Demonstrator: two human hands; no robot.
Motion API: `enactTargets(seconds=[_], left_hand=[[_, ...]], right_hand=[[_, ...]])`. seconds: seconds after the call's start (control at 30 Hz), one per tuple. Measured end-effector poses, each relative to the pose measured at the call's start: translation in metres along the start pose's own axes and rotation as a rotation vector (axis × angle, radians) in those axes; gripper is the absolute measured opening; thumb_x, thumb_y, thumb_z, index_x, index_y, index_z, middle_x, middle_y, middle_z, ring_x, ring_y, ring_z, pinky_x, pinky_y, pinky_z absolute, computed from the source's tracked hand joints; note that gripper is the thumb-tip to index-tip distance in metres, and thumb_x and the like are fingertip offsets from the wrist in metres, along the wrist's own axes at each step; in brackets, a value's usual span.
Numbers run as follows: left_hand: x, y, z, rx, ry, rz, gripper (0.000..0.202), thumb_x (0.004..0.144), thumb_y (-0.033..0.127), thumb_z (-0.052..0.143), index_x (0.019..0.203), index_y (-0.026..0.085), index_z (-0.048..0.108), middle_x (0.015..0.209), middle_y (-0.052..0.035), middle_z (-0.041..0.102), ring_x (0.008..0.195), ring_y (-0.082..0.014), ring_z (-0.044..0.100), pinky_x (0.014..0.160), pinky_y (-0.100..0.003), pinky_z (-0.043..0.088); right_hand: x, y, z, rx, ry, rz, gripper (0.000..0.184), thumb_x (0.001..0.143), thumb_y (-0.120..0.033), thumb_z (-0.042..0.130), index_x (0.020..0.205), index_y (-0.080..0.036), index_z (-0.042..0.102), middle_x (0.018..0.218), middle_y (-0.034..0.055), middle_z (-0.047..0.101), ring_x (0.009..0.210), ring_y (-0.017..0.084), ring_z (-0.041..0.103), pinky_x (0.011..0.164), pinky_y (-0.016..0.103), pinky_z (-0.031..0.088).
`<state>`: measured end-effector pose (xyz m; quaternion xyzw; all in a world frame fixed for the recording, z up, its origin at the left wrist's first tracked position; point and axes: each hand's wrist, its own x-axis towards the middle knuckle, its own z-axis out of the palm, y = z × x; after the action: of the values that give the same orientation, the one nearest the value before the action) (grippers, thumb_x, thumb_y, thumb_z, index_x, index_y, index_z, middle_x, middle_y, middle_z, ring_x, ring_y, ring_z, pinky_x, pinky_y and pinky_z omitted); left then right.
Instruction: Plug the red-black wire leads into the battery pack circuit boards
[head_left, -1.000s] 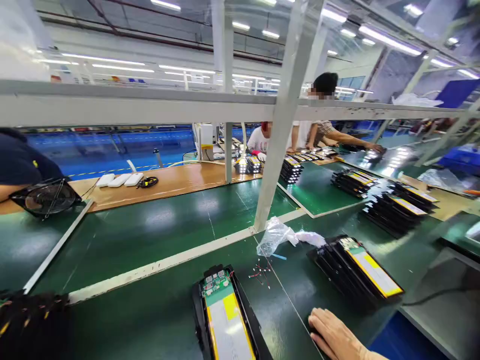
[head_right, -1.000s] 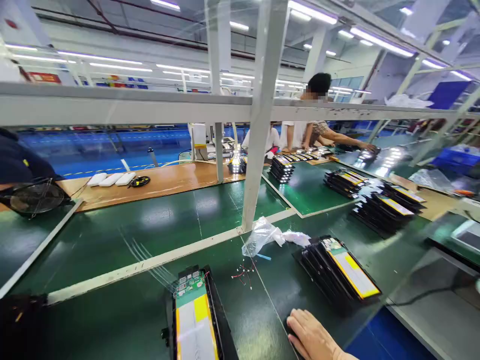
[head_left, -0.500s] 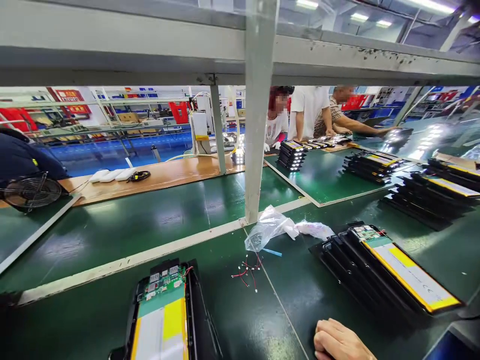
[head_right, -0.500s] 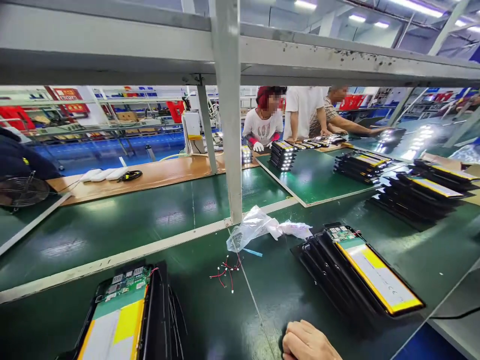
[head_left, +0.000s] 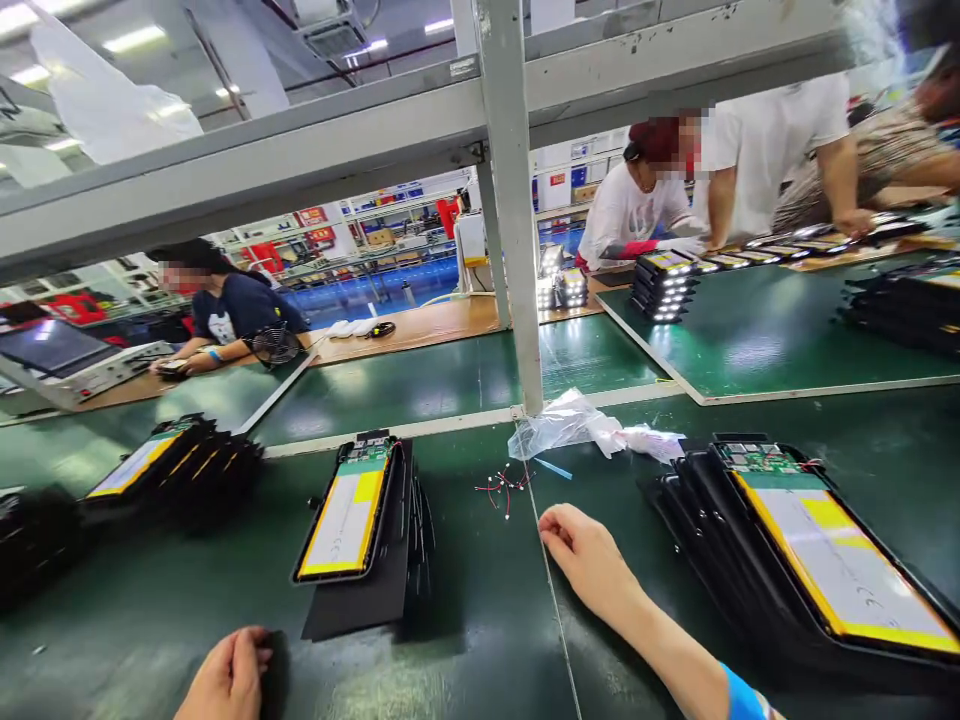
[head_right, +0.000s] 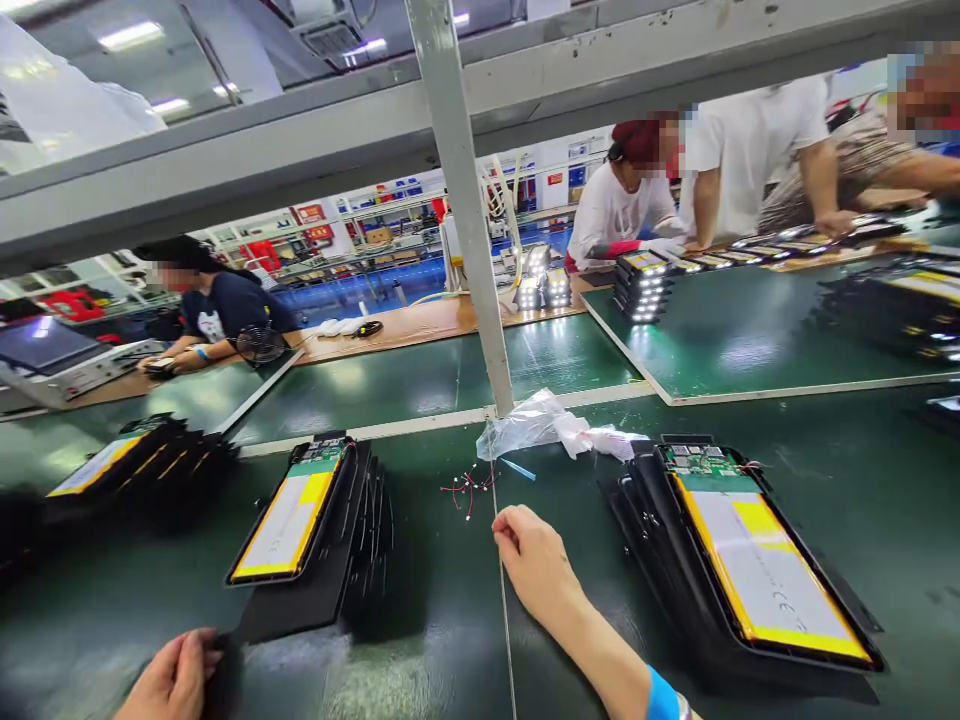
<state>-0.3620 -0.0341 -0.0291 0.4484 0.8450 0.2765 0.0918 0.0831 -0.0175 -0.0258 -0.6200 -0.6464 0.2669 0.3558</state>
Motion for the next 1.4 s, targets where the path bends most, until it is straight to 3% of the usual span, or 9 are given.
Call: enactTargets(seconds=[0.13,0.4,0.8,0.9,1.0,1.07,1.2,1.27,1.4], left_hand=[[-0.01,0.011,-0.005,-0.024,0.012,0.001,0.031,0.078,0.042,0.038,0.083,0.02,0.059,0.071,-0.0043,0.069,0.074,-0.0233,0.065,0.074,-0.033,0.048],[-0.013,0.002,-0.003,-0.097,0.041,0.039,0.031,0.08,0.041,0.038,0.086,0.018,0.059,0.07,-0.0033,0.066,0.071,-0.0214,0.064,0.073,-0.031,0.049],[-0.019,0.0,-0.003,-0.211,0.061,0.083,0.036,0.083,0.045,0.037,0.092,0.018,0.06,0.074,-0.0029,0.064,0.071,-0.0204,0.062,0.074,-0.032,0.048],[-0.052,0.008,-0.008,-0.282,0.211,0.1,0.036,0.086,0.044,0.034,0.092,0.019,0.058,0.078,-0.0023,0.062,0.076,-0.0207,0.061,0.075,-0.032,0.047],[-0.12,0.042,-0.005,-0.41,0.32,0.238,0.028,0.085,0.043,0.042,0.083,0.021,0.058,0.081,-0.0022,0.061,0.079,-0.0207,0.057,0.077,-0.031,0.045],[-0.169,0.081,0.002,-0.589,0.205,0.369,0.022,0.084,0.039,0.049,0.077,0.022,0.059,0.081,-0.0029,0.061,0.078,-0.0194,0.056,0.074,-0.029,0.045],[-0.223,0.166,0.015,-0.724,-0.414,0.428,0.022,0.084,0.033,0.055,0.1,0.023,0.065,0.088,-0.0044,0.064,0.067,-0.0141,0.058,0.065,-0.025,0.047],[-0.227,0.192,0.016,-0.768,-0.534,0.417,0.027,0.085,0.032,0.055,0.109,0.023,0.063,0.091,-0.0042,0.065,0.066,-0.0124,0.058,0.066,-0.024,0.047],[-0.229,0.201,0.012,-0.784,-0.599,0.393,0.016,0.082,0.032,0.06,0.086,0.019,0.07,0.077,-0.0027,0.065,0.066,-0.012,0.058,0.064,-0.023,0.044]], right_hand=[[0.029,0.009,0.0,-0.108,0.026,0.023,0.014,0.083,-0.016,0.043,0.081,-0.023,0.055,0.084,0.0006,0.058,0.073,0.016,0.056,0.066,0.028,0.04],[0.068,0.018,0.007,-0.269,0.012,0.003,0.015,0.087,-0.018,0.048,0.093,-0.025,0.06,0.1,0.0022,0.054,0.08,0.015,0.055,0.058,0.026,0.03],[0.07,0.019,0.01,-0.206,-0.049,-0.074,0.012,0.087,-0.017,0.047,0.08,-0.02,0.056,0.094,0.003,0.051,0.085,0.016,0.052,0.067,0.027,0.034],[0.054,0.01,0.004,-0.061,-0.06,-0.082,0.014,0.088,-0.021,0.045,0.076,-0.02,0.052,0.087,0.0018,0.05,0.08,0.016,0.05,0.068,0.028,0.036],[0.023,-0.003,-0.003,0.108,-0.116,-0.066,0.021,0.09,-0.032,0.041,0.074,-0.02,0.047,0.071,-0.0016,0.046,0.066,0.013,0.045,0.058,0.026,0.035],[-0.004,-0.015,-0.01,0.376,-0.242,0.015,0.025,0.09,-0.04,0.043,0.076,-0.02,0.046,0.069,-0.0026,0.044,0.057,0.01,0.037,0.049,0.023,0.028],[-0.052,-0.038,-0.031,1.13,-0.568,0.298,0.028,0.078,-0.039,0.068,0.08,-0.018,0.05,0.074,-0.0022,0.044,0.054,0.005,0.027,0.047,0.021,0.018],[-0.068,-0.047,-0.04,1.243,-0.636,0.362,0.026,0.076,-0.033,0.072,0.081,-0.017,0.053,0.072,-0.0025,0.043,0.053,0.004,0.025,0.047,0.021,0.017],[-0.083,-0.055,-0.051,1.246,-0.671,0.358,0.02,0.077,-0.03,0.072,0.079,-0.016,0.057,0.071,-0.0016,0.045,0.053,0.005,0.027,0.047,0.021,0.019]])
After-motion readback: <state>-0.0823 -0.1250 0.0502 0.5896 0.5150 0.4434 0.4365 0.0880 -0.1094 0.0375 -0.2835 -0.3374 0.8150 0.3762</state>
